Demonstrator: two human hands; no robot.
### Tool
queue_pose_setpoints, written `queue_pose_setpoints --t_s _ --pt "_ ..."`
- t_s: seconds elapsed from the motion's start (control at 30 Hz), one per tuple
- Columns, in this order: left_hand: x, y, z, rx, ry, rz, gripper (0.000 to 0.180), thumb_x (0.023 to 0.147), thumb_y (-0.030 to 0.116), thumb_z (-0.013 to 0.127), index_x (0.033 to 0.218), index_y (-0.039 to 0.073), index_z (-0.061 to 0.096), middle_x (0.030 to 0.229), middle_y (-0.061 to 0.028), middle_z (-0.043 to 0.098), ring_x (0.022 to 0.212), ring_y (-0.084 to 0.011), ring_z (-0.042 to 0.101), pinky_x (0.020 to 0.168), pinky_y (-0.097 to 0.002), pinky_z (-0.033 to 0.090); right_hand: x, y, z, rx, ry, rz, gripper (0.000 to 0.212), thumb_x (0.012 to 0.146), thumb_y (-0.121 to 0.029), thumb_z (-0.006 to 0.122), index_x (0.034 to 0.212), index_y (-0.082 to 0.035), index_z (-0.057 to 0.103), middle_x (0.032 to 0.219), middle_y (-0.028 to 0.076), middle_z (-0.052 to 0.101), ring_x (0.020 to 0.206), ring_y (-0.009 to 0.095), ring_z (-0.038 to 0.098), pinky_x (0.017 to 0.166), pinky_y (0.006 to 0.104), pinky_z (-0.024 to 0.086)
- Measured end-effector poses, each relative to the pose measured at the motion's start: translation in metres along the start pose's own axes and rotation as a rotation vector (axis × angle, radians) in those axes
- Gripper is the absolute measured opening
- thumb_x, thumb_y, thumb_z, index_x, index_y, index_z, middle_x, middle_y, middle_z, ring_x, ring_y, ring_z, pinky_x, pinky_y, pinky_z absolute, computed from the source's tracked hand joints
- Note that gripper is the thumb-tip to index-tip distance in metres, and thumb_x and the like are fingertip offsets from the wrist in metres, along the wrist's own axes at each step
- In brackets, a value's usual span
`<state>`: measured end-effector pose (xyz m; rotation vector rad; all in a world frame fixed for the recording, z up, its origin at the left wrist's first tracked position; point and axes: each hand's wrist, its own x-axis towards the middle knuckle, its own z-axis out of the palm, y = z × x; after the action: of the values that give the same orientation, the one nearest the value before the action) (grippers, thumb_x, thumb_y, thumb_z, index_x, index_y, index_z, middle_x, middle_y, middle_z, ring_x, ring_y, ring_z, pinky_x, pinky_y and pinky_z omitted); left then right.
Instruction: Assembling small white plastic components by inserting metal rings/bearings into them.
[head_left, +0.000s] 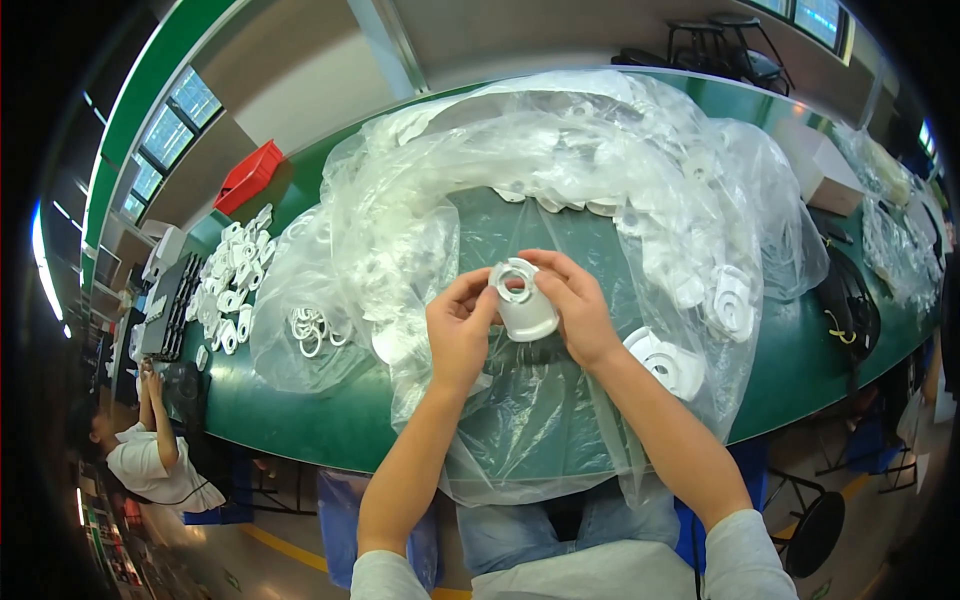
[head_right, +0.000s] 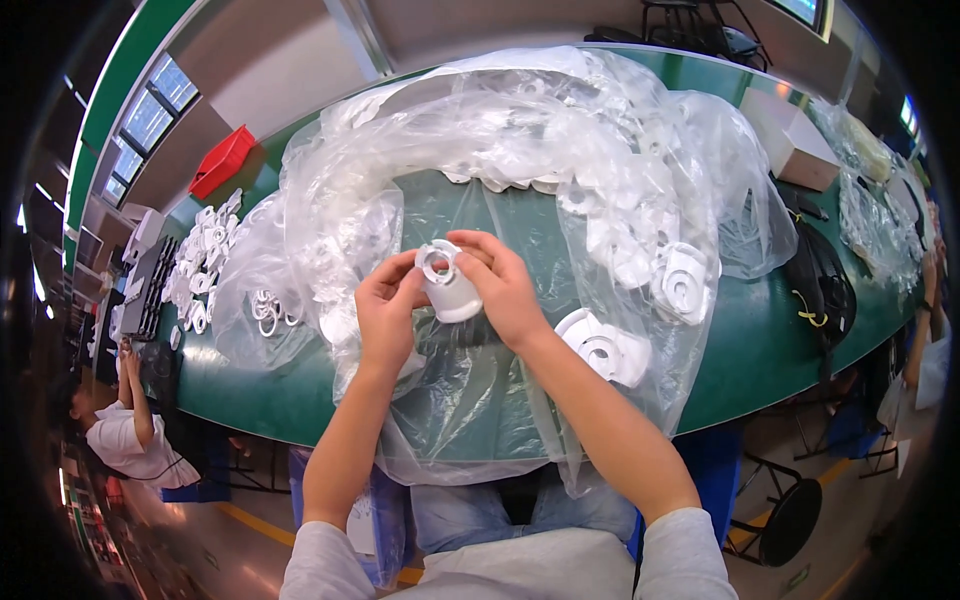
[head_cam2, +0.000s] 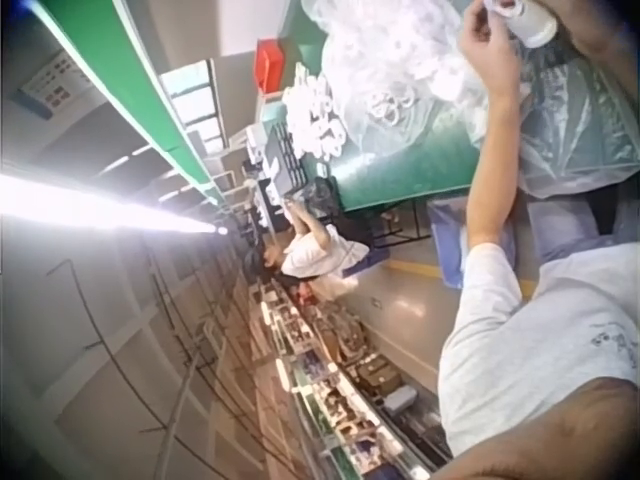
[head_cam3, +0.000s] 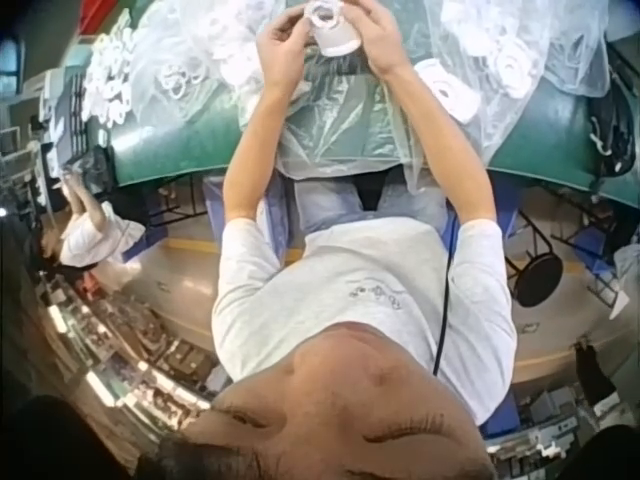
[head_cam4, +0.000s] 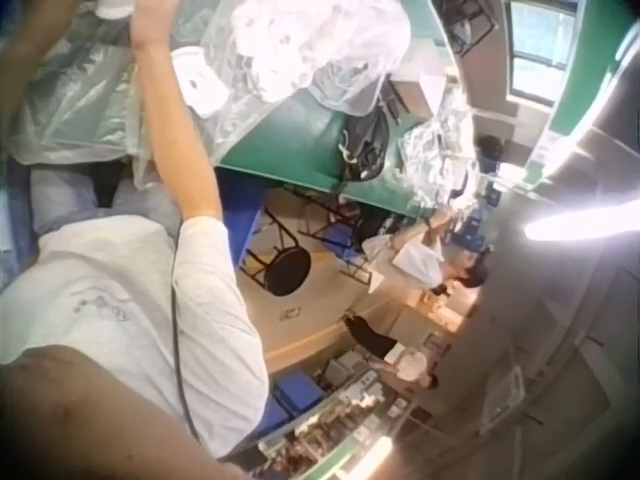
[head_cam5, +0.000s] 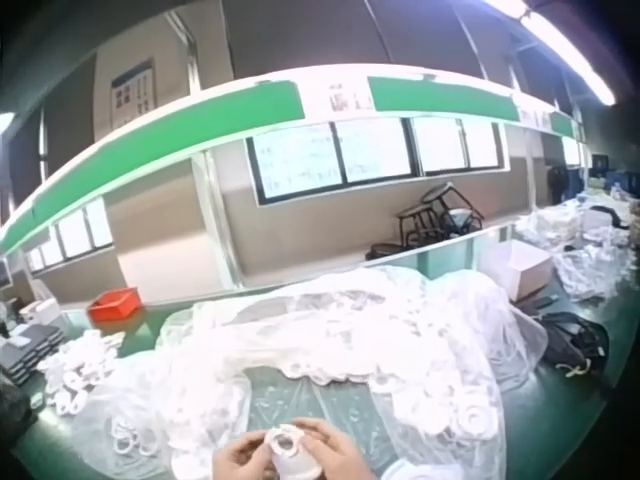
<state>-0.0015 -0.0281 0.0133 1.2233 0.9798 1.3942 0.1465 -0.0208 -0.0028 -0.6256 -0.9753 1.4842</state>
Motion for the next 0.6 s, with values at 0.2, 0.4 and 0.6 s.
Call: queue_pose_setpoints --t_s 0.2,0.4,0.6 --pt "0.011 -0.006 -0.011 -0.108 0.078 0.007 0.023 0.087 0.003 0.055 0.109 -0.005 0.059 0.099 -0.0099 0.064 0.085 -0.0132 0.062 0.067 -0.0256 0.055 -0.002 0.001 -0.001 -0.092 -0.089 0.118 0.029 0.094 -0.014 0.045 0.117 0.003 0.053 0.105 0.008 0.06 0.093 0.014 0.06 0.078 0.0295 0.053" --pt "0.011 -0.002 -0.008 0.122 0.005 0.211 0.026 0.087 0.003 0.058 0.111 -0.005 0.056 0.1 -0.0098 0.064 0.086 -0.0133 0.062 0.069 -0.0258 0.053 -0.001 0.003 0.005 -0.108 -0.063 0.078 0.029 0.095 -0.014 0.044 0.117 0.004 0.052 0.102 0.009 0.061 0.086 0.016 0.062 0.073 0.0323 0.057" --pt "0.002 0.027 -0.059 -0.094 0.109 0.068 0.015 0.088 0.008 0.059 0.098 -0.003 0.062 0.084 -0.0039 0.064 0.073 -0.0086 0.059 0.064 -0.0226 0.048 -0.007 0.004 0.014 -0.28 -0.118 0.051 0.031 0.094 -0.02 0.047 0.118 -0.002 0.053 0.108 0.009 0.06 0.095 0.017 0.059 0.069 0.0286 0.053"
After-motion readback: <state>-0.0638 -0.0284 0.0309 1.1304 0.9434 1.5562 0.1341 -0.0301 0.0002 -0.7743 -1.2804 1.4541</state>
